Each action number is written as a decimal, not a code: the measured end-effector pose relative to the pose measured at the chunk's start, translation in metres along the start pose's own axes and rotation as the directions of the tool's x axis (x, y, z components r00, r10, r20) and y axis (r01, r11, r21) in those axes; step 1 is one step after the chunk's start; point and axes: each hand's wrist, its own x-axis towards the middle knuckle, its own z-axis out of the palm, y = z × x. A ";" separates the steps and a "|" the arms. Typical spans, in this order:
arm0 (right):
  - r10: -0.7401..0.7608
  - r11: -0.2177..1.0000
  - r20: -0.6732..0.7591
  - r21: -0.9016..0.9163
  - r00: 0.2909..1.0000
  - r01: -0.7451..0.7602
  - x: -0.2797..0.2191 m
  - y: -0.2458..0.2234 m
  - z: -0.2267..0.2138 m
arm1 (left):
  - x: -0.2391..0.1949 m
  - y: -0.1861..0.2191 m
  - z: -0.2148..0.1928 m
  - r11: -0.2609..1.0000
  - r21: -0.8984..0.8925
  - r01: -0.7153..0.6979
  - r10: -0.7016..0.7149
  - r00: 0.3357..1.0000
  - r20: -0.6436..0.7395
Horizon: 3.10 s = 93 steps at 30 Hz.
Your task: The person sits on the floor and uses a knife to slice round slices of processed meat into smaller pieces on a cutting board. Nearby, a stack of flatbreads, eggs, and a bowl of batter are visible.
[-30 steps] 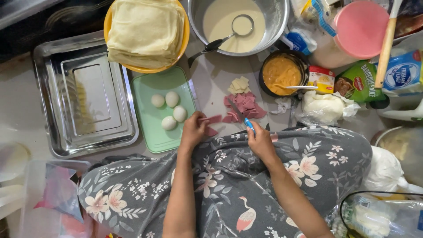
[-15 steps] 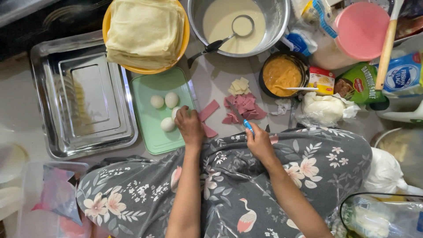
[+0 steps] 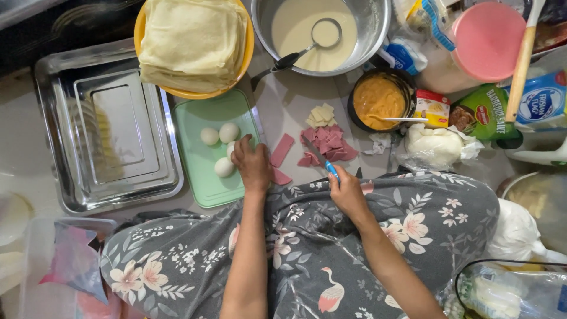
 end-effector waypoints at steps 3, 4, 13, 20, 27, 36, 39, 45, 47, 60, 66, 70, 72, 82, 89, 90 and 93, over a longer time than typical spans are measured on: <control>-0.001 1.000 -0.001 0.005 1.000 0.001 0.000 -0.004 -0.002 | 0.008 0.010 -0.014 0.999 -0.032 -0.007 0.010 0.995 0.103; 0.000 1.000 -0.001 0.004 1.000 0.000 0.000 -0.003 -0.001 | 0.008 0.011 -0.014 0.999 -0.033 -0.007 0.010 0.995 0.103; 0.000 1.000 0.003 0.010 1.000 0.000 -0.001 -0.007 -0.003 | 0.019 0.025 -0.026 0.992 0.127 -0.027 -0.005 0.971 0.241; 0.009 1.000 -0.007 0.012 1.000 -0.009 -0.002 -0.005 -0.005 | 0.014 0.046 -0.016 0.995 -0.101 -0.011 0.024 0.991 0.129; -0.018 1.000 0.006 -0.001 1.000 0.018 -0.002 -0.007 -0.005 | -0.007 0.038 0.006 0.986 -0.138 0.098 -0.071 0.978 0.194; -0.058 0.998 0.019 0.021 0.998 0.058 -0.002 0.007 0.021 | -0.005 0.039 0.000 0.953 -0.303 -0.028 0.089 0.978 0.191; -0.119 0.990 0.069 -0.061 0.991 0.123 -0.008 -0.001 0.024 | -0.004 0.039 -0.011 0.950 -0.312 0.013 0.052 0.979 0.199; -0.159 0.983 0.092 -0.081 0.983 0.167 -0.007 -0.016 0.032 | -0.018 0.029 -0.009 0.921 -0.356 0.160 -0.076 0.968 0.238; -0.156 0.982 0.092 -0.094 0.983 0.165 -0.009 -0.020 0.033 | -0.021 0.026 -0.004 0.911 -0.370 0.185 -0.101 0.967 0.234; -0.171 0.969 0.060 -0.170 0.983 0.179 -0.008 -0.011 0.041 | -0.019 0.029 -0.006 0.853 -0.471 0.225 -0.144 0.969 0.201; -0.178 0.957 0.048 -0.225 0.983 0.184 -0.009 -0.007 0.045 | -0.015 0.033 -0.001 0.919 -0.391 0.046 -0.003 0.994 0.111; -0.174 0.956 0.046 -0.232 0.984 0.180 -0.008 -0.008 0.043 | -0.015 0.034 0.003 0.913 -0.409 0.009 0.028 0.996 0.085; -0.173 0.955 0.042 -0.238 0.984 0.178 -0.009 -0.004 0.045 | -0.016 0.033 0.007 0.912 -0.409 -0.013 0.049 0.996 0.077; -0.167 0.956 0.063 -0.232 0.984 0.178 -0.008 -0.018 0.035 | -0.014 0.033 0.010 0.911 -0.410 -0.040 0.066 0.997 0.049; -0.105 0.936 0.118 -0.324 0.987 0.138 -0.005 -0.033 0.030 | -0.012 0.036 0.008 0.910 -0.412 -0.038 0.070 0.996 0.062; -0.089 0.929 0.127 -0.348 0.988 0.128 -0.006 -0.038 0.028 | -0.012 0.036 0.009 0.916 -0.399 -0.049 0.075 0.996 0.052; -0.040 0.924 0.140 -0.372 0.989 0.090 -0.016 -0.054 0.017 | -0.013 0.036 0.011 0.920 -0.390 -0.051 0.076 0.996 0.049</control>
